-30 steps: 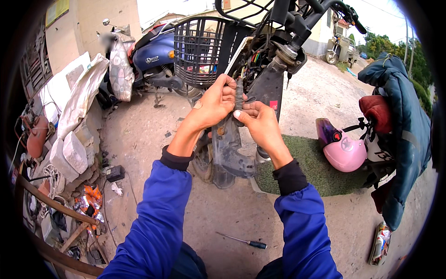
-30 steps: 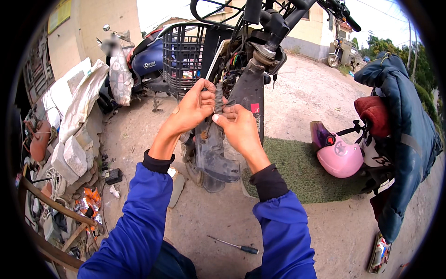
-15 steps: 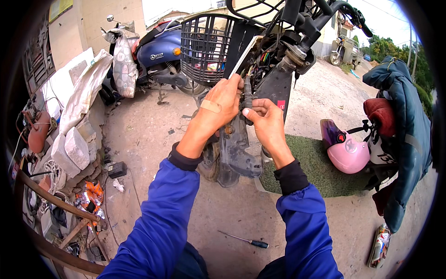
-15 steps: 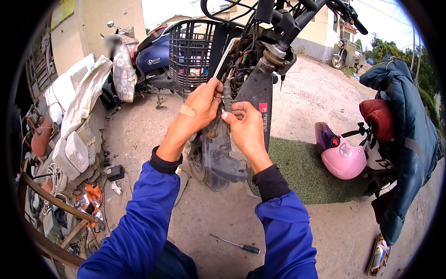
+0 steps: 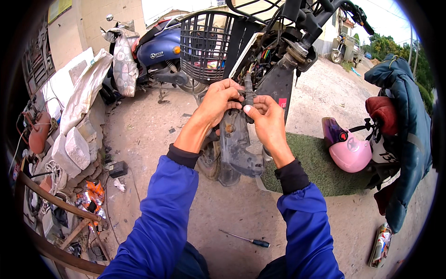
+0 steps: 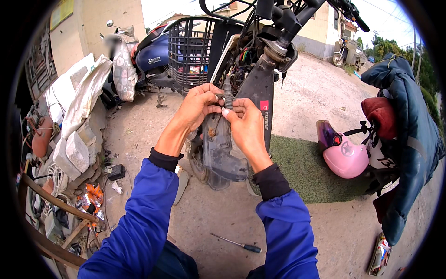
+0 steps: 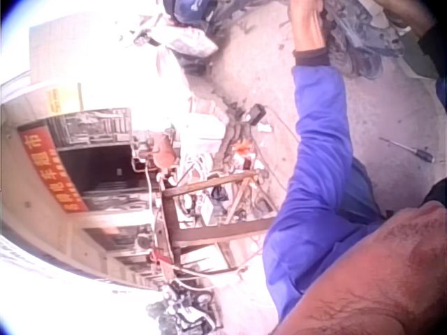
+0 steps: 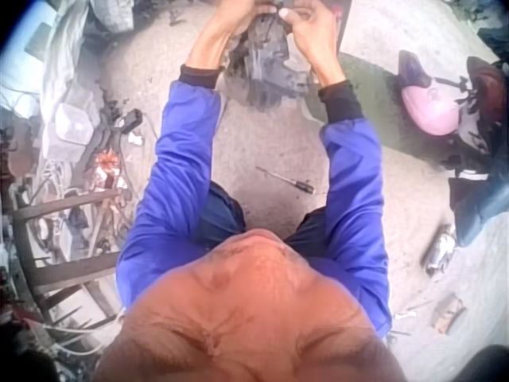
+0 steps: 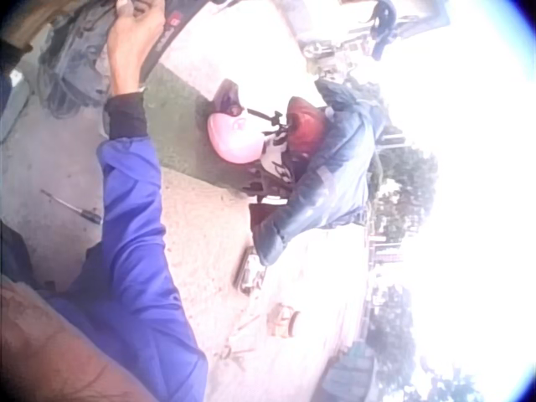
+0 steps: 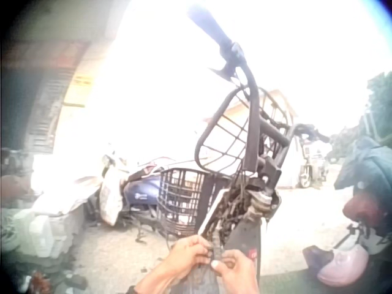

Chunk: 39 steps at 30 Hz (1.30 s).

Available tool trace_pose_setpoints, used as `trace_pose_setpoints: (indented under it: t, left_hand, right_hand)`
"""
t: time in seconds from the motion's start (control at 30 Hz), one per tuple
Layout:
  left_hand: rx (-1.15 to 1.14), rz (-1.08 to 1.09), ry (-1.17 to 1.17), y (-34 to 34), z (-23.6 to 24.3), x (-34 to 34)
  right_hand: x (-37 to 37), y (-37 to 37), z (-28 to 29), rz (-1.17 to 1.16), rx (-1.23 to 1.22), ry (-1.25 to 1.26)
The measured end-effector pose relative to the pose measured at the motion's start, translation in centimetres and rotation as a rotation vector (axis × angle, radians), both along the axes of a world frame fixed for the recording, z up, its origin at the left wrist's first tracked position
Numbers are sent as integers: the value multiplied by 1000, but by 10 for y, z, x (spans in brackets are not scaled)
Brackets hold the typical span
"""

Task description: The person repairs the front handlebar assembly of a scooter. They connect electrical wires and secure them with a zip tie, then reattach the plastic handlebar cover and fasten it with screws using a screwdriver.

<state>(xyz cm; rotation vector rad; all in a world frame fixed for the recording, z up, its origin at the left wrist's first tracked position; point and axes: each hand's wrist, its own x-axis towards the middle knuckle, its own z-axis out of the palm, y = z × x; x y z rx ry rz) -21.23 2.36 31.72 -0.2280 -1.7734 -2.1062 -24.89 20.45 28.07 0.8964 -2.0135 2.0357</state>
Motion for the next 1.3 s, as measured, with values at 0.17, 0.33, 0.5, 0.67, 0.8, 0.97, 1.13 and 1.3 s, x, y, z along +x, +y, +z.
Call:
trace_pose_setpoints:
  t: [0.17,0.33,0.5,0.67,0.8,0.97,1.13,1.3]
  left_hand:
    - [15,94,34,6,2,-3]
    - [-224,300,96,22,7,-8]
    - [-107,284,97,18,4,-7]
    - [173,86,78,12,3,-9]
    - [113,52,116,5,9,-4]
    - [-190,115,149,0,22,7]
    - [-436,433,193,-2,20,-3]
    - [-858,874,286,20,16,-4]
  right_hand:
    - [3,-5,-2,-47,-4,97]
    - [9,-5,1,-202,100,192]
    - [12,-9,2,-295,143,272]
    - [10,-11,4,-353,146,342]
    - [10,-16,5,-398,182,359]
    - [7,-13,8,-421,150,416]
    - [14,-12,18,-437,192,442]
    - [18,-8,29,-468,349,485]
